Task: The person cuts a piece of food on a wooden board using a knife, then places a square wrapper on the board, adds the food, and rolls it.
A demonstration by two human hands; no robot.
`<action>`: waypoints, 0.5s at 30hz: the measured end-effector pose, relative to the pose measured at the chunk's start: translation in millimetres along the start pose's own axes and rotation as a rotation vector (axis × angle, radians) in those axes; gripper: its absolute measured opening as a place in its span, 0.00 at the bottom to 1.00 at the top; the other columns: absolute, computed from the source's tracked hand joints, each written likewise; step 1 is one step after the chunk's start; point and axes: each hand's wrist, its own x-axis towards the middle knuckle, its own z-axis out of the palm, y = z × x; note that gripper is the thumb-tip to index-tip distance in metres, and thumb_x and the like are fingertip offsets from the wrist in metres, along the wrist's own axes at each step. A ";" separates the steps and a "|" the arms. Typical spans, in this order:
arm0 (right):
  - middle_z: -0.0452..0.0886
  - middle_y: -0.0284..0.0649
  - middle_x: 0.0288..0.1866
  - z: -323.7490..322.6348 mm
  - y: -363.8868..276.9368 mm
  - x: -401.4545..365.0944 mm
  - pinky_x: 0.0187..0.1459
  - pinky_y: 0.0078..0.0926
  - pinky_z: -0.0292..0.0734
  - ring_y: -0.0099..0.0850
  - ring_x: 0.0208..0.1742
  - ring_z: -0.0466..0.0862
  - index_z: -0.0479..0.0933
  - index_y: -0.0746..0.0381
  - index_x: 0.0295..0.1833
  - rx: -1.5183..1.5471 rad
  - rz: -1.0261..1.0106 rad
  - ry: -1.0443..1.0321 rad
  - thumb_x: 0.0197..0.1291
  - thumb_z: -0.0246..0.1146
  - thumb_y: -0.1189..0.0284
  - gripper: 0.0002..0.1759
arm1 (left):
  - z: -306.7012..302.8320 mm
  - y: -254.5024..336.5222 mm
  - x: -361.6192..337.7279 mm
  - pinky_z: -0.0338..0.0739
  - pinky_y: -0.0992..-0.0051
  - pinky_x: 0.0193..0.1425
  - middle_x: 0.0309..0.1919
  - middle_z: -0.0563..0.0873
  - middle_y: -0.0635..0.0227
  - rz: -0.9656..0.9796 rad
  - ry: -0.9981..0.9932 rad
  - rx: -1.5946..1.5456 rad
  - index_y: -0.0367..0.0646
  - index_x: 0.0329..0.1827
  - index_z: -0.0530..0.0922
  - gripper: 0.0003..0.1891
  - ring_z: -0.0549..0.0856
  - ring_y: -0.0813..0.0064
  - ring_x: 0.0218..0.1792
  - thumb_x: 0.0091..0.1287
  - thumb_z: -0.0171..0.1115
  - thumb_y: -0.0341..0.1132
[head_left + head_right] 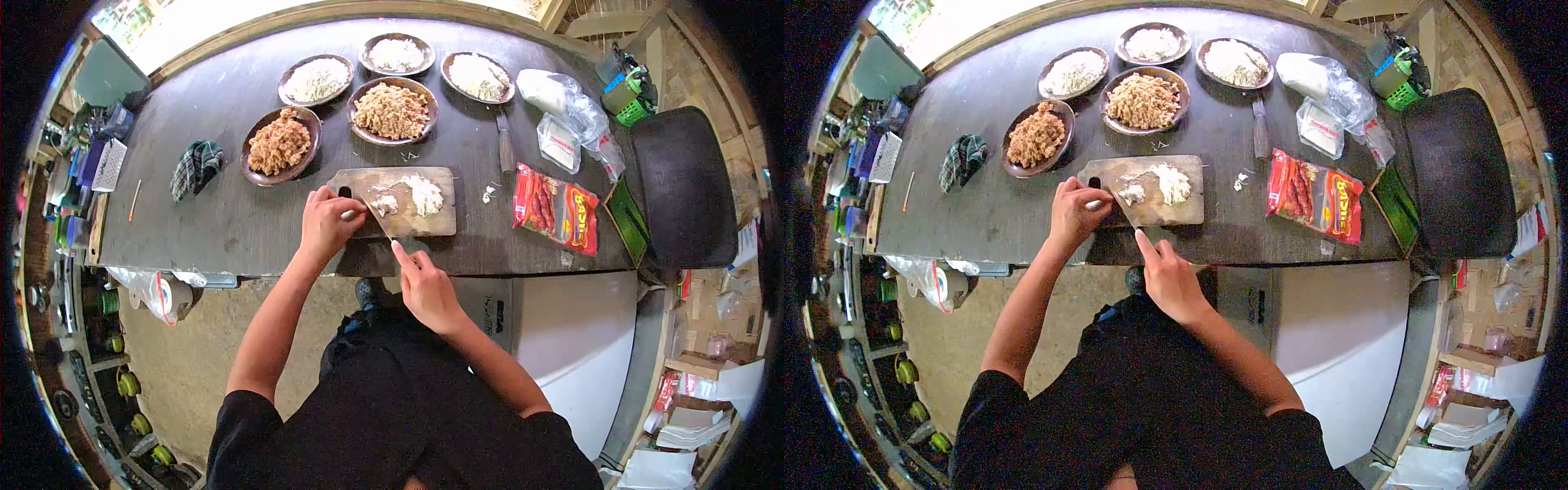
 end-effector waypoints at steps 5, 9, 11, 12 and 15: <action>0.79 0.52 0.46 1.3 0.9 9.7 0.40 0.50 0.85 0.54 0.38 0.86 0.68 0.60 0.78 -0.002 -0.003 0.000 0.69 0.60 0.76 0.31 | -3.8 2.9 0.6 0.74 0.66 0.49 0.28 0.88 0.73 -0.031 0.006 0.035 0.54 0.34 0.93 0.06 0.81 0.68 0.38 0.54 0.78 0.38; 0.79 0.50 0.43 -3.2 4.7 1.2 0.38 0.50 0.83 0.53 0.37 0.85 0.70 0.59 0.78 0.043 -0.007 0.062 0.68 0.61 0.79 0.31 | -4.6 4.2 0.6 0.74 0.66 0.49 0.27 0.87 0.73 -0.035 -0.016 0.048 0.55 0.35 0.93 0.06 0.82 0.69 0.38 0.54 0.79 0.39; 0.79 0.50 0.43 -4.4 4.7 -4.3 0.38 0.50 0.83 0.53 0.37 0.85 0.70 0.59 0.77 0.054 -0.009 0.065 0.68 0.61 0.79 0.31 | -3.6 3.4 0.1 0.74 0.66 0.49 0.27 0.87 0.73 -0.028 -0.010 0.043 0.55 0.34 0.93 0.06 0.81 0.69 0.38 0.54 0.79 0.39; 0.80 0.51 0.45 -4.0 4.7 -7.3 0.39 0.50 0.83 0.54 0.37 0.85 0.68 0.58 0.78 0.047 -0.016 0.038 0.69 0.61 0.77 0.32 | -3.2 2.1 0.1 0.73 0.66 0.49 0.27 0.87 0.73 -0.028 -0.016 0.041 0.54 0.34 0.93 0.06 0.81 0.69 0.38 0.54 0.79 0.39; 0.79 0.51 0.47 -2.3 5.0 -8.9 0.40 0.51 0.84 0.55 0.38 0.86 0.67 0.57 0.80 0.037 -0.015 0.003 0.69 0.61 0.76 0.33 | -1.6 1.5 -1.0 0.73 0.66 0.49 0.28 0.88 0.73 -0.031 -0.015 0.035 0.53 0.34 0.93 0.06 0.82 0.69 0.38 0.54 0.79 0.39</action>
